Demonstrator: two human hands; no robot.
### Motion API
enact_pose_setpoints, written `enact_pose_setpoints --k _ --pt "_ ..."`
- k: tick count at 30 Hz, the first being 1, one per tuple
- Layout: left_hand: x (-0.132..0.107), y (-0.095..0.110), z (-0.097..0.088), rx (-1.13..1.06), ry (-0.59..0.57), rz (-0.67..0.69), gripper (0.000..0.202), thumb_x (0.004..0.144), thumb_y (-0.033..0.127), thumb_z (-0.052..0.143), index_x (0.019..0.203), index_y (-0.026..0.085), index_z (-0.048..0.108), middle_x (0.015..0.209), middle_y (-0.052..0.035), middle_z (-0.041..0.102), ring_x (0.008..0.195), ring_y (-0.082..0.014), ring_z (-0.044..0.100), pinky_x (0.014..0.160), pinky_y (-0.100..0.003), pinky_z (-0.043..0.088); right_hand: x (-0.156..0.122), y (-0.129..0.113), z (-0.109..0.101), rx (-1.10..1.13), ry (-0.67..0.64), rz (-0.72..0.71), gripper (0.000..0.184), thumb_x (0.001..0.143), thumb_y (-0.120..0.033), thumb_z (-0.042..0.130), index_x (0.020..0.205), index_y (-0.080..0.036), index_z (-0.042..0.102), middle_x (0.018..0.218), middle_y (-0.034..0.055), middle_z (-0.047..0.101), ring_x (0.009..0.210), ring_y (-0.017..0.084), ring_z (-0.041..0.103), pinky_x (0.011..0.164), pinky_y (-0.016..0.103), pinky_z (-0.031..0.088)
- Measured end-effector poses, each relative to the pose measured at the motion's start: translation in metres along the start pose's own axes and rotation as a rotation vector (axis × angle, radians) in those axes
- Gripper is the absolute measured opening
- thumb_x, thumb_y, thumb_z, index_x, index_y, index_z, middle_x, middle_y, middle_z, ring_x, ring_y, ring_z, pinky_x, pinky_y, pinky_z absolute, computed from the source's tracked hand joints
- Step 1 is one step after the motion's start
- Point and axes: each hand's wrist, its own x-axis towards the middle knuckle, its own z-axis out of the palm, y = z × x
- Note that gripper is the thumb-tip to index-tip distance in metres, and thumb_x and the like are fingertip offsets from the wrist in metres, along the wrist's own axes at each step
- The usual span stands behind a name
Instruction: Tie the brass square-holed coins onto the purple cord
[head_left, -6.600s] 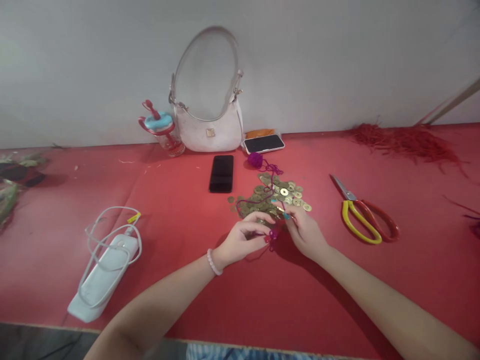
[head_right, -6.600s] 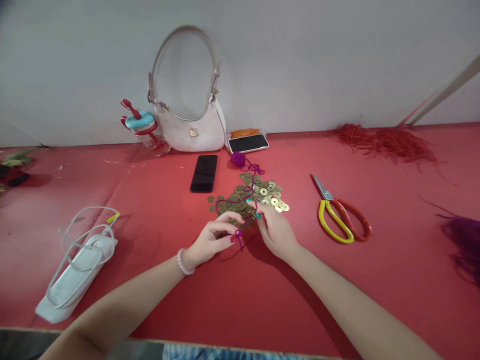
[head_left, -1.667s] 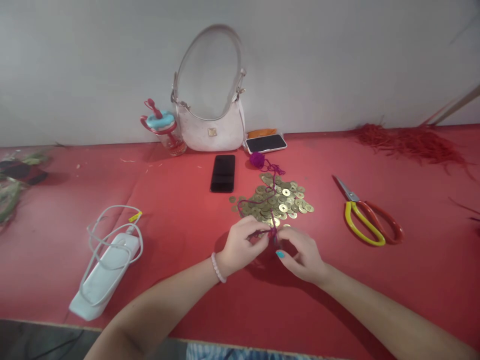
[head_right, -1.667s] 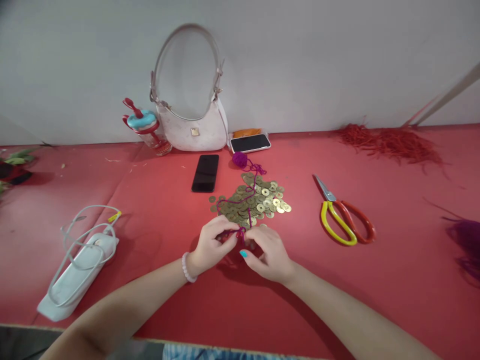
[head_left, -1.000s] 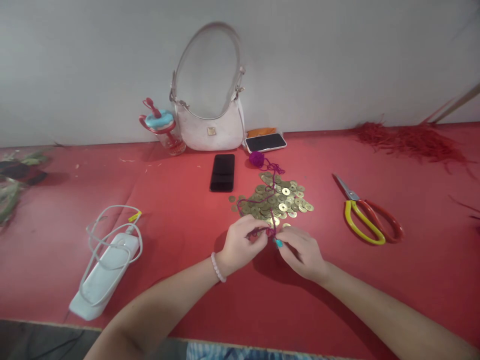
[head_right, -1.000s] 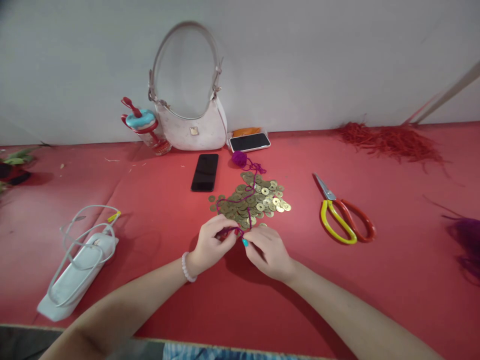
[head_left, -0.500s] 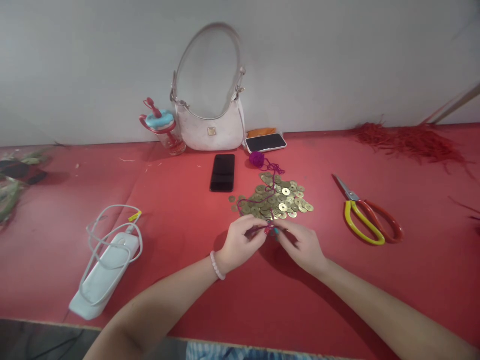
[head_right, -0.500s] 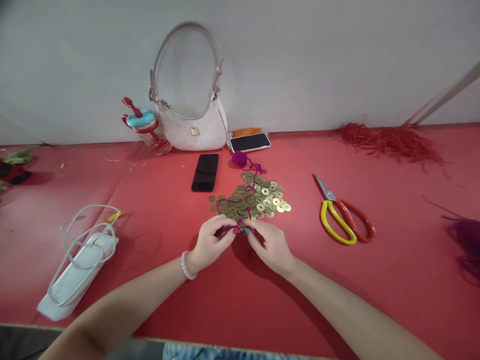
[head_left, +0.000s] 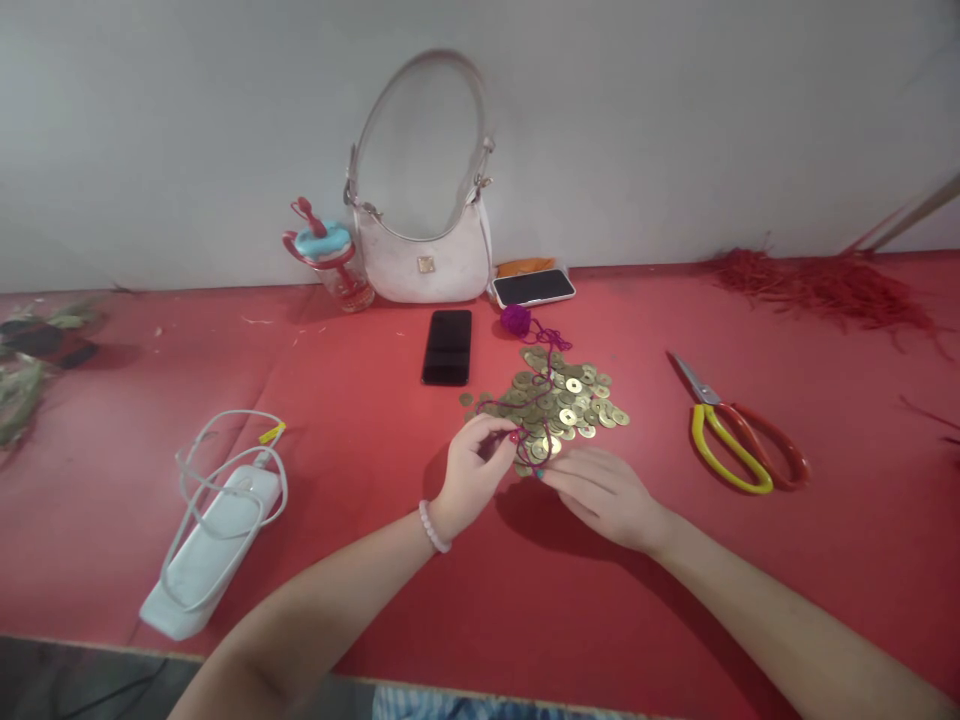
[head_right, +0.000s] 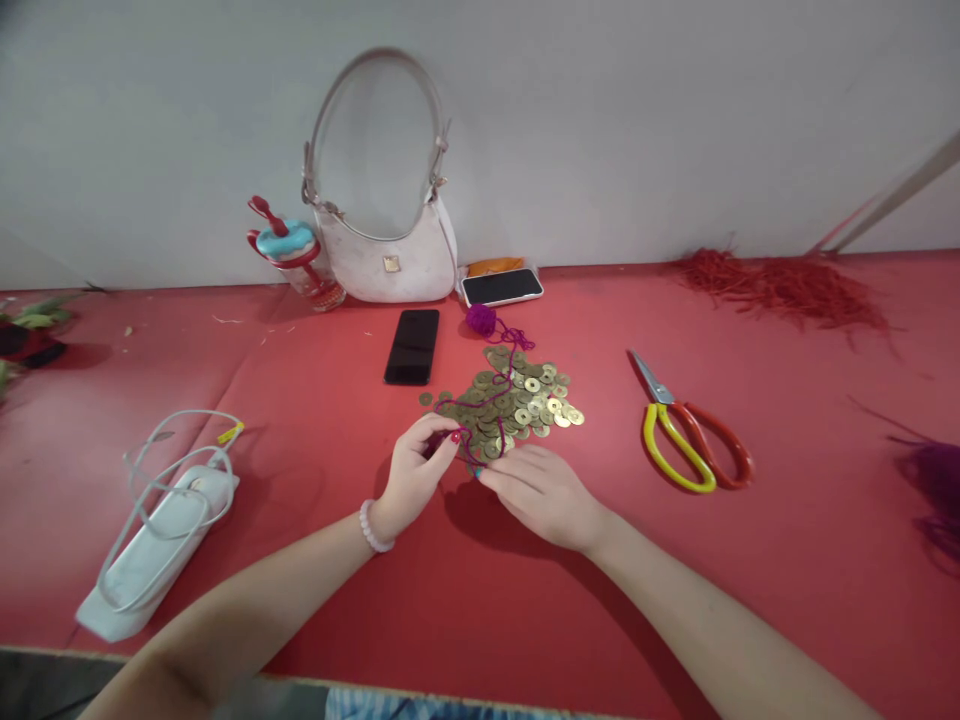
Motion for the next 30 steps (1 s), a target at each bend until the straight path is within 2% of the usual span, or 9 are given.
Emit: enact_pose_setpoints --k 2,4,6,9,11,17,30 --pt "-0.001 0.000 0.001 0.035 -0.038 0.051 0.008 0.076 0.015 0.054 0.080 0.015 0.061 0.073 -0.0022 0.057 0.066 -0.0102 0.052 0.059 -0.022 0.044 0.004 -0.003 -0.003 0.026 0.005 0.028 0.021 0.083 -0.017 0.045 0.090 -0.025 0.063 0.080 0.0034 0.068 0.073 0.015 0.062 0.067 0.029 0.050" --pt "-0.003 0.000 0.001 0.069 -0.087 0.103 0.010 0.075 0.013 0.054 0.080 0.016 0.063 0.073 -0.0027 0.057 0.065 -0.0103 0.052 0.057 -0.022 0.043 0.008 -0.008 -0.006 0.063 0.024 0.127 0.019 0.084 -0.020 0.046 0.085 -0.025 0.064 0.077 0.0035 0.067 0.071 0.015 0.061 0.064 0.029 0.050" --pt "-0.005 -0.001 0.002 0.102 -0.150 0.140 0.013 0.074 0.013 0.054 0.082 0.016 0.064 0.074 -0.0031 0.056 0.062 -0.0097 0.050 0.054 -0.020 0.042 0.010 -0.011 -0.007 0.092 0.095 0.198 0.018 0.083 -0.020 0.047 0.083 -0.024 0.064 0.074 0.0041 0.065 0.069 0.016 0.061 0.062 0.028 0.049" --pt "-0.008 -0.002 0.003 0.140 -0.226 0.165 0.017 0.075 0.013 0.054 0.086 0.017 0.066 0.077 -0.0037 0.057 0.059 -0.0082 0.048 0.051 -0.019 0.041 0.008 -0.011 -0.005 0.136 0.216 0.156 0.022 0.081 -0.011 0.047 0.091 -0.024 0.063 0.076 0.0045 0.063 0.069 0.015 0.059 0.061 0.029 0.049" --pt "-0.009 -0.003 0.003 0.156 -0.241 0.174 0.018 0.074 0.012 0.054 0.086 0.017 0.066 0.078 -0.0040 0.056 0.059 -0.0082 0.049 0.052 -0.020 0.042 0.006 -0.009 -0.003 0.142 0.242 0.170 0.025 0.080 -0.008 0.046 0.095 -0.023 0.060 0.080 0.0051 0.062 0.071 0.016 0.059 0.062 0.029 0.050" --pt "-0.010 -0.004 0.004 0.168 -0.243 0.184 0.016 0.076 0.016 0.055 0.085 0.016 0.067 0.076 -0.0041 0.056 0.059 -0.0084 0.048 0.051 -0.020 0.041 0.006 -0.008 -0.001 0.136 0.214 0.315 0.016 0.081 -0.008 0.048 0.087 -0.021 0.056 0.080 0.0050 0.062 0.076 0.016 0.060 0.066 0.029 0.050" --pt "-0.011 -0.003 0.003 0.165 -0.247 0.107 0.018 0.077 0.018 0.054 0.089 0.015 0.067 0.077 -0.0042 0.056 0.058 -0.0079 0.047 0.052 -0.020 0.041 0.007 -0.007 0.002 0.126 0.181 0.288 0.013 0.082 -0.010 0.049 0.087 -0.021 0.054 0.080 0.0043 0.064 0.074 0.016 0.060 0.068 0.029 0.050"
